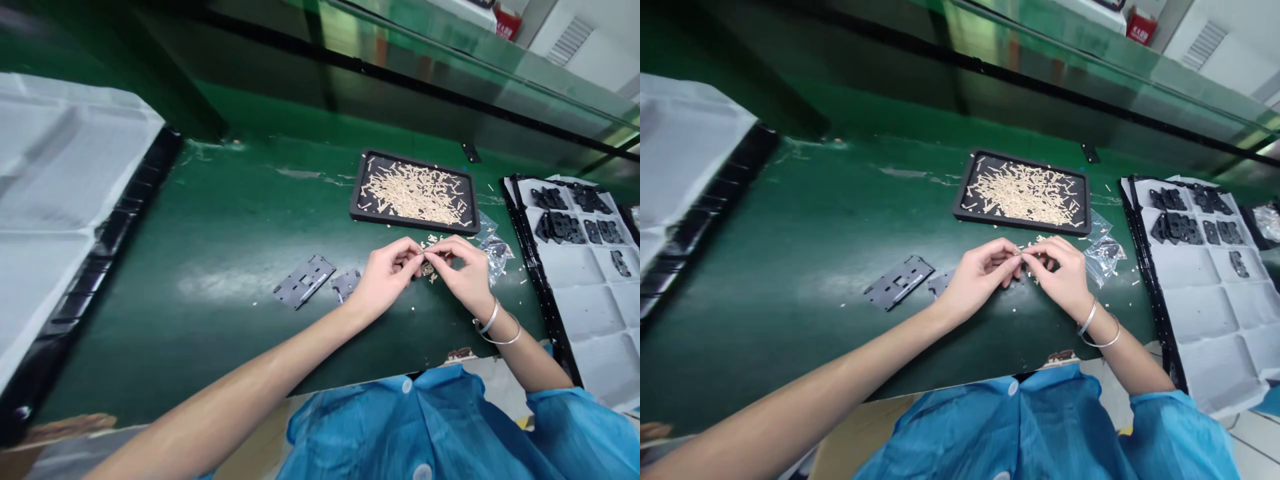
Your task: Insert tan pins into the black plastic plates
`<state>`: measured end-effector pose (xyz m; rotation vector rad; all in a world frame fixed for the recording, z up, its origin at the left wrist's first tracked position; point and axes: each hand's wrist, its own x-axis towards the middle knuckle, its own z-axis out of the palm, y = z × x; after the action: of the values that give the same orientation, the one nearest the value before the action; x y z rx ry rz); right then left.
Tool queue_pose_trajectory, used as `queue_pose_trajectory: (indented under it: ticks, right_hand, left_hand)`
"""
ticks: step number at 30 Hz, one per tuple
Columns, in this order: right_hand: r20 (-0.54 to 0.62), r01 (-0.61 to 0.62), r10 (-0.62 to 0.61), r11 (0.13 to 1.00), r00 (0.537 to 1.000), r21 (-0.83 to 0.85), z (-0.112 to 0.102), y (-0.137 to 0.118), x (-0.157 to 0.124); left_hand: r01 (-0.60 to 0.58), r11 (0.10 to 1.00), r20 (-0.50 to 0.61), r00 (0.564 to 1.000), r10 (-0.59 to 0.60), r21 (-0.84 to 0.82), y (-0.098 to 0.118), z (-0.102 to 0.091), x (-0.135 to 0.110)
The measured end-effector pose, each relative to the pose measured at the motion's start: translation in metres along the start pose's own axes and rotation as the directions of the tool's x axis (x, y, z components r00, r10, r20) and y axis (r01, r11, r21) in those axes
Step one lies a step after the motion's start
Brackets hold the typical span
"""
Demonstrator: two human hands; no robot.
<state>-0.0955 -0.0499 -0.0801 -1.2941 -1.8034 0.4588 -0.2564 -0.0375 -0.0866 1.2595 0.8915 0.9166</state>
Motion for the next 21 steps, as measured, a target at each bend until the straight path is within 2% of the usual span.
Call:
queue_pose_trajectory:
  ticks: [5,9,11,15,21]
  right_hand:
    - [0.015,0.173,-0.172,0.975,0.985,-0.141,-0.002,-0.004,0.001]
    - [0.063,0.323,-0.317,0.916,0.946,-0.237,-0.004,-0.002,0.003]
    - [0.115,0.382,-0.364,0.878,0.924,-0.290,-0.005,0.000,0.003]
    - [0.197,0.435,-0.389,0.815,0.900,-0.382,-0.006,0.001,0.002]
    - [0.211,0.457,-0.405,0.793,0.890,-0.403,-0.006,0.000,0.002]
  left_hand:
    - [-0.094,0.972,-0.009,0.995,0.098,0.214,-0.003,-0.002,-0.001]
    - [-0.236,0.859,0.009,0.966,0.260,0.454,-0.006,-0.003,-0.001]
    - [-0.267,0.806,0.033,0.955,0.295,0.528,-0.009,-0.004,-0.001]
    - [-0.266,0.778,0.069,0.958,0.277,0.569,-0.010,-0.004,-0.003]
    - [-0.136,0.902,0.072,0.991,0.116,0.410,0.001,-0.006,-0.001]
